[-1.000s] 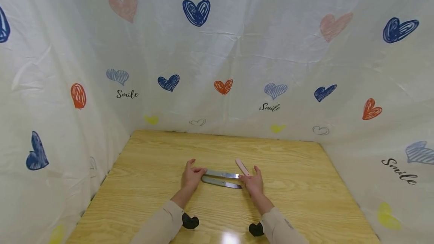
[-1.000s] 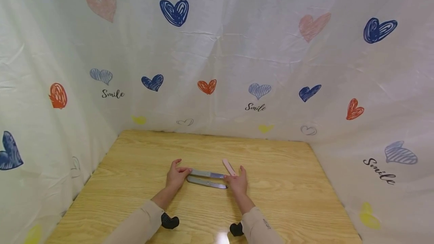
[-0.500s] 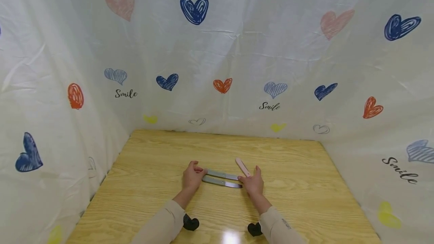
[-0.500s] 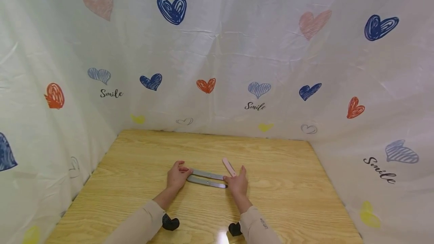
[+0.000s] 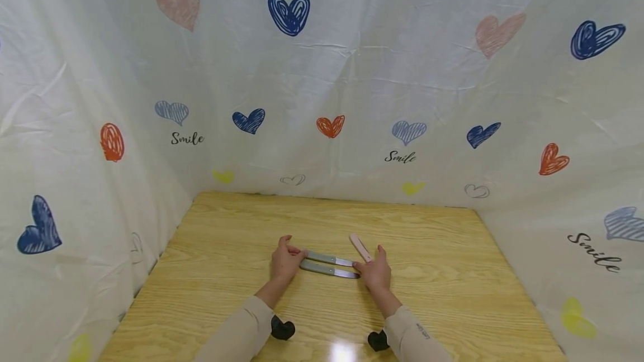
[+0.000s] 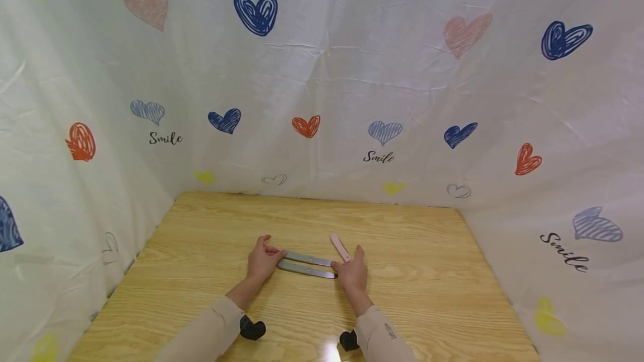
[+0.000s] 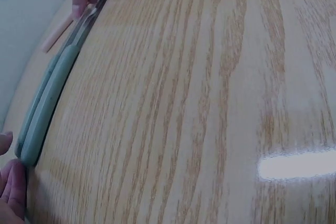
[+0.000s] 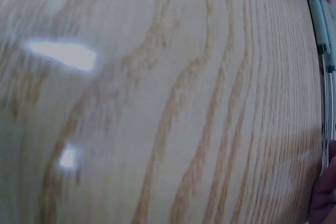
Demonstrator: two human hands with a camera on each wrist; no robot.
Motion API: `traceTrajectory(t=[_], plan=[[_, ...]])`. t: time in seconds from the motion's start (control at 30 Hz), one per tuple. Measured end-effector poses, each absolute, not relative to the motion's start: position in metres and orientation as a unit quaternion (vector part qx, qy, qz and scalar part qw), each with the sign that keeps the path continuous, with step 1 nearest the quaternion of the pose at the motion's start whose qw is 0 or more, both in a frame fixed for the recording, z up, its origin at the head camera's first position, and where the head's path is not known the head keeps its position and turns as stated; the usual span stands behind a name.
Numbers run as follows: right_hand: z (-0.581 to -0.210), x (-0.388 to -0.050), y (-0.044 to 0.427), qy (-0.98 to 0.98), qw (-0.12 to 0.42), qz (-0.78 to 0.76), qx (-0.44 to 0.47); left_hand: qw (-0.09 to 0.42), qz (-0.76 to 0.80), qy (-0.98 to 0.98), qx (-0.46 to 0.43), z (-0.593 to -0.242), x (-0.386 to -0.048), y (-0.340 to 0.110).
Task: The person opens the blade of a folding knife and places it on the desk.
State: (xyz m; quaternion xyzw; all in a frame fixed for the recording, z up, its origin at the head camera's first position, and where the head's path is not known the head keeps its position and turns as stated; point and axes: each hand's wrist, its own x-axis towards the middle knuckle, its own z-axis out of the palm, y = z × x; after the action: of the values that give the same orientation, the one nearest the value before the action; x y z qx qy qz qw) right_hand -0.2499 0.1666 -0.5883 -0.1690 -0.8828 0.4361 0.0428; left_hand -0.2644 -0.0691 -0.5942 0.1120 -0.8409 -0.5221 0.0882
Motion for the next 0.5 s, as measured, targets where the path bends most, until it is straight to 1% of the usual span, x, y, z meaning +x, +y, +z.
traceTrajectory(t=[0.27, 0.4, 0.5], plan=[[-0.586, -0.246, 0.172, -0.860, 0.057, 0.477, -0.173, 0.079, -0.537, -0.831, 0.121, -0.587, -0.279, -0.071], [-0.587, -0.247, 0.175, -0.856, 0.066, 0.482, -0.176, 0.067, -0.558, -0.822, 0.089, -0.580, -0.284, -0.066], [-0.588, -0.249, 0.177, -0.854, 0.089, 0.478, -0.185, 0.046, -0.573, -0.817, 0.049, -0.575, -0.287, -0.060]])
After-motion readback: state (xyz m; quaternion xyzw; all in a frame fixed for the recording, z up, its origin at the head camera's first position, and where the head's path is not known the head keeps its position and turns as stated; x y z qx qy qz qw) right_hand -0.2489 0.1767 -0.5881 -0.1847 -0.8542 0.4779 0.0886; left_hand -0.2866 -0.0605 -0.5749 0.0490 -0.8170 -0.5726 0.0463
